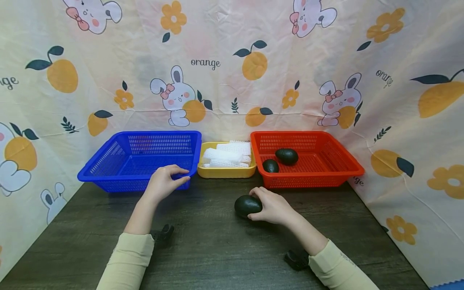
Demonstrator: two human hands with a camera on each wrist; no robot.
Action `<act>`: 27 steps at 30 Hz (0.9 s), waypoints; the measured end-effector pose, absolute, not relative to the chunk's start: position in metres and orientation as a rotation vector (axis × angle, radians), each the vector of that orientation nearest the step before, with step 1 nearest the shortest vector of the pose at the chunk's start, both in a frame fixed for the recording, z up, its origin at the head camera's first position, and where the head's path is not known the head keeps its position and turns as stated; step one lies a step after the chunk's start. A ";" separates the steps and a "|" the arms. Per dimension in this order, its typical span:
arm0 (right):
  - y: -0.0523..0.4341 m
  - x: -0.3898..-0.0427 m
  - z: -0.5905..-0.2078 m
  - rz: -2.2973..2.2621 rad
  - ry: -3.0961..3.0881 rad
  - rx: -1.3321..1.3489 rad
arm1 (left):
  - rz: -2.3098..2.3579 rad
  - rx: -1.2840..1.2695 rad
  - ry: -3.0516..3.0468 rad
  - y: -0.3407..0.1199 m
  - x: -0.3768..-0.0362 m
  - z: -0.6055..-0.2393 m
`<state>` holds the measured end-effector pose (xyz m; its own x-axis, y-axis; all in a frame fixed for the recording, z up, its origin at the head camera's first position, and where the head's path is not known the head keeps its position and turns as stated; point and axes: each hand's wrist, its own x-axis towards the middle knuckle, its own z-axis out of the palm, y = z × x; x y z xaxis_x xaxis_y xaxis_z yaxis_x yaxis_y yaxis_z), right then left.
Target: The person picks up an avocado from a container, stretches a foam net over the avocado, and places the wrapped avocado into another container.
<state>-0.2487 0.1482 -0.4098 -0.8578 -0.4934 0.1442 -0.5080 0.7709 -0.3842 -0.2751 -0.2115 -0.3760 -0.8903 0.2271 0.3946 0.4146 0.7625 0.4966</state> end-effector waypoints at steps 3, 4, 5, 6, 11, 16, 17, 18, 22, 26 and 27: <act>0.148 -0.248 -0.409 0.673 -2.927 0.835 | -0.855 -0.494 -2.652 -0.211 -0.275 -0.376; 0.148 -0.248 -0.409 0.684 -2.928 0.837 | -0.854 -0.492 -2.654 -0.211 -0.275 -0.376; 0.148 -0.248 -0.409 0.685 -2.930 0.837 | -0.854 -0.491 -2.656 -0.211 -0.275 -0.375; 0.148 -0.248 -0.409 0.690 -2.931 0.837 | -0.853 -0.491 -2.658 -0.211 -0.275 -0.375; 0.148 -0.249 -0.409 0.707 -2.940 0.827 | -0.852 -0.492 -2.658 -0.211 -0.275 -0.374; 0.148 -0.250 -0.410 0.718 -2.942 0.821 | -0.852 -0.493 -2.662 -0.212 -0.275 -0.374; 0.148 -0.250 -0.410 0.713 -2.943 0.823 | -0.852 -0.492 -2.663 -0.212 -0.275 -0.374; 0.148 -0.250 -0.410 0.712 -2.943 0.825 | -0.854 -0.494 -2.663 -0.212 -0.275 -0.374; 0.149 -0.250 -0.409 0.705 -2.942 0.833 | -0.856 -0.494 -2.659 -0.212 -0.276 -0.374; 0.151 -0.251 -0.407 0.702 -2.945 0.825 | -0.863 -0.496 -2.666 -0.211 -0.275 -0.374; 0.151 -0.251 -0.405 0.703 -2.944 0.817 | -0.865 -0.496 -2.669 -0.211 -0.275 -0.374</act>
